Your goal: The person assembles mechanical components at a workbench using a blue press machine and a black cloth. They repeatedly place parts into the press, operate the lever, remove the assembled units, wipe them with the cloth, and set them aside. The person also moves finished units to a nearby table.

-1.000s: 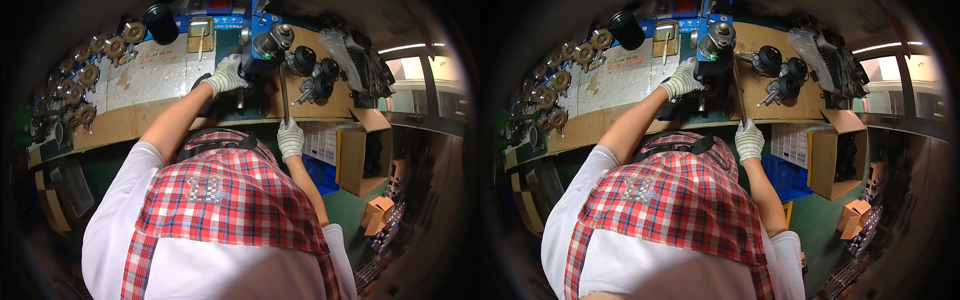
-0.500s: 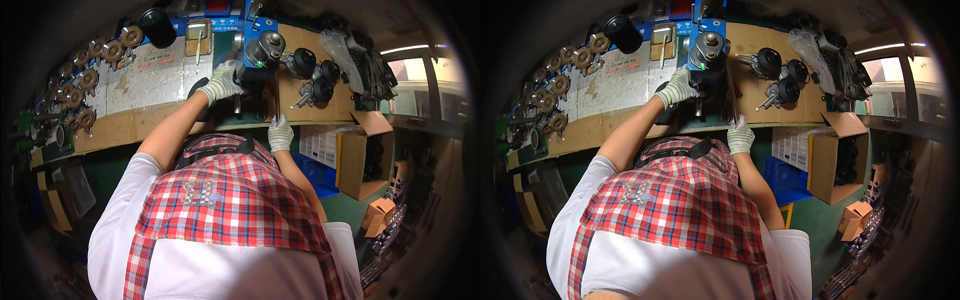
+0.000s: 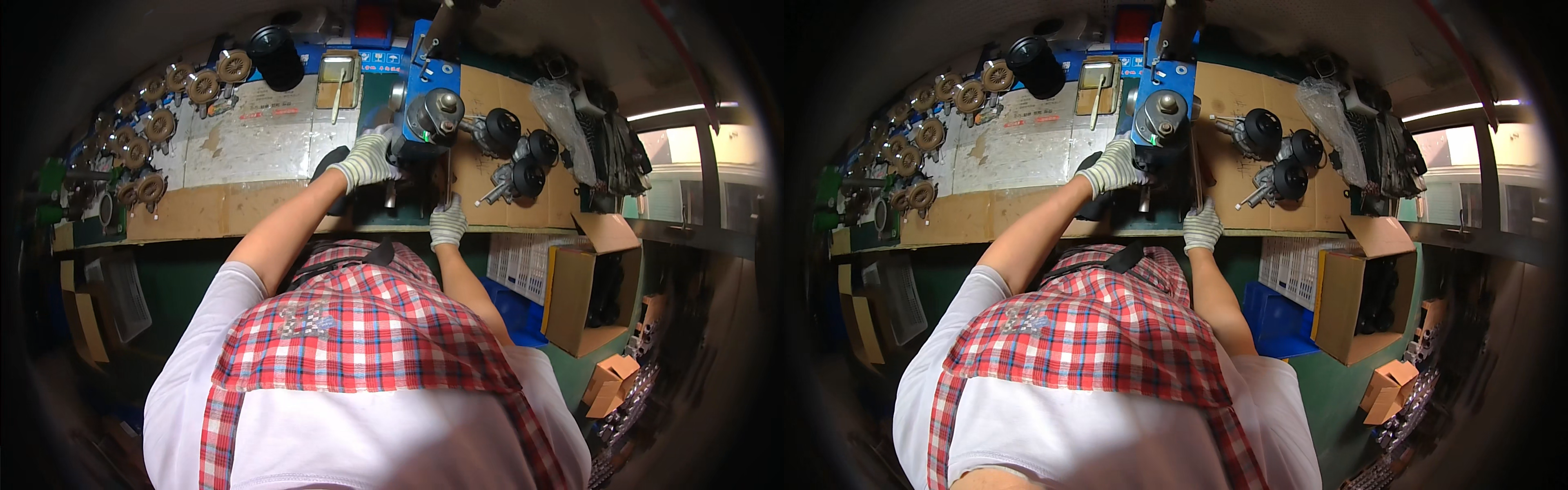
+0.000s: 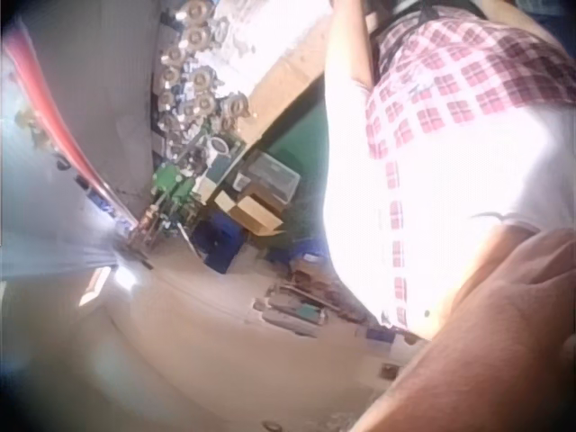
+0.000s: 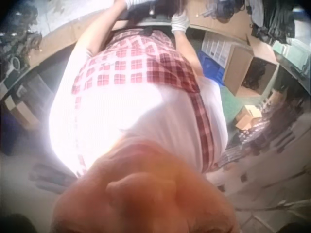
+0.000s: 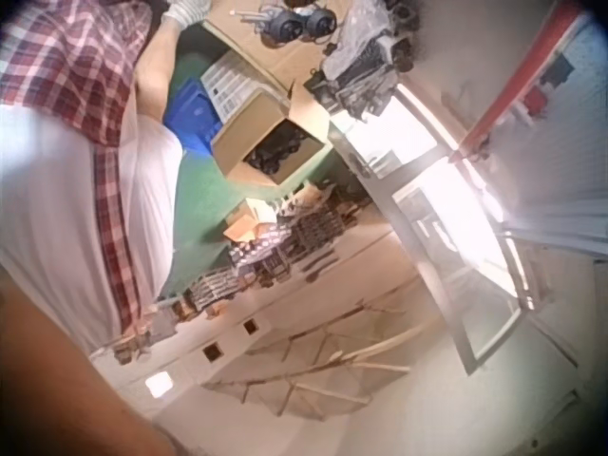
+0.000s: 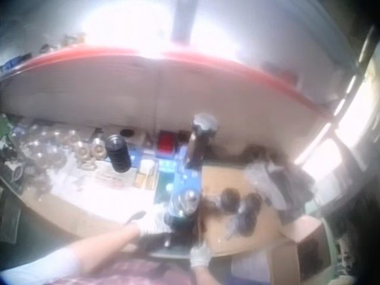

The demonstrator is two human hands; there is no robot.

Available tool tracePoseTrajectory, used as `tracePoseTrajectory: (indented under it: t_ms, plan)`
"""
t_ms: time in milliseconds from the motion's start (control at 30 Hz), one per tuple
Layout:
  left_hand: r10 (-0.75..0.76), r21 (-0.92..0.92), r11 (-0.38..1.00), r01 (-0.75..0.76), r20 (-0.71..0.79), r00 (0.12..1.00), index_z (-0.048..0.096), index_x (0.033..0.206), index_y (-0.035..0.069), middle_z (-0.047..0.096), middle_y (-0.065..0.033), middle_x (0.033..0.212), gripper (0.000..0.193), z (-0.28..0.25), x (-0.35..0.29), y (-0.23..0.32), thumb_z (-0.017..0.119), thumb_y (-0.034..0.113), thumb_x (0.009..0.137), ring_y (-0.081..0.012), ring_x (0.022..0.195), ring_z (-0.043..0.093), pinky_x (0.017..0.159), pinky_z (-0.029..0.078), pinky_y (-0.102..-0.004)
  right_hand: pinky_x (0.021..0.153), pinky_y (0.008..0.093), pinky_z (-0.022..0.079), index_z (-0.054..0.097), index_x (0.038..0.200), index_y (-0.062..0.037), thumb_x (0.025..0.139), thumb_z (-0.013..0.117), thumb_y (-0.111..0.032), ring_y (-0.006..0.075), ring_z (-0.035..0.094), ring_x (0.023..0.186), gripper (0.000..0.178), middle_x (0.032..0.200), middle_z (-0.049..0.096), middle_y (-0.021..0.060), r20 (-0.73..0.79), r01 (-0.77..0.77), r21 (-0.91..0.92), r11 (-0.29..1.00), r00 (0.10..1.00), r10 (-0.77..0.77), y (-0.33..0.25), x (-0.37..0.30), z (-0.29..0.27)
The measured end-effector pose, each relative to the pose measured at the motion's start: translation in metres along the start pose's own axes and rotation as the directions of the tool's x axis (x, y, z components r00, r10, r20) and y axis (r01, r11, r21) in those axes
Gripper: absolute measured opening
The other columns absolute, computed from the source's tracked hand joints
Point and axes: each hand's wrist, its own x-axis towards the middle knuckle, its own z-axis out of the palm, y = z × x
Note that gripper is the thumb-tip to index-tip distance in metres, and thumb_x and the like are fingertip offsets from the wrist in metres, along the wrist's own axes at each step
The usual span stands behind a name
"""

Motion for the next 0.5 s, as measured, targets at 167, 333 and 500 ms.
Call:
tracePoseTrajectory:
  t_ms: [167,333,500]
  plan:
    - [-0.028,0.059,0.998,0.024,0.054,0.998,0.037,0.149,0.003,0.041,-0.0253,0.15,0.106,-0.006,-0.004,0.003,0.089,0.039,0.064,-0.0441,0.137,0.041,0.114,0.037,-0.0451,0.072,0.0567,0.05,0.052,0.124,-0.0166,0.093,0.054,-0.027,0.0469,0.066,0.079,0.033,0.084,0.069,0.0233,0.023,0.002,0.006,1.0,1.0,-0.002,-0.001,0.001,0.0]
    - [-0.257,-0.327,0.9,0.288,0.137,0.957,0.027,0.153,0.002,0.043,-0.0245,0.147,0.098,-0.017,-0.023,0.006,0.081,0.038,0.079,-0.0367,0.135,0.042,0.11,0.038,-0.0408,0.077,0.0547,0.052,0.058,0.121,-0.0107,0.095,0.055,-0.037,0.0448,0.067,0.086,0.037,0.088,0.069,0.0244,0.176,-0.001,0.096,0.995,0.984,-0.016,0.005,-0.008,-0.021]
    - [-0.26,-0.798,0.476,0.37,0.274,0.926,0.04,0.143,0.01,0.06,-0.0106,0.118,0.065,-0.002,-0.028,-0.009,0.073,0.025,0.089,-0.021,0.099,0.06,0.08,0.055,-0.0364,0.067,0.0459,0.054,0.06,0.122,-0.0072,0.098,0.056,-0.046,0.0383,0.068,0.073,0.046,0.083,0.069,0.0197,0.522,-0.03,0.301,0.953,0.841,-0.138,-0.009,-0.063,-0.149]
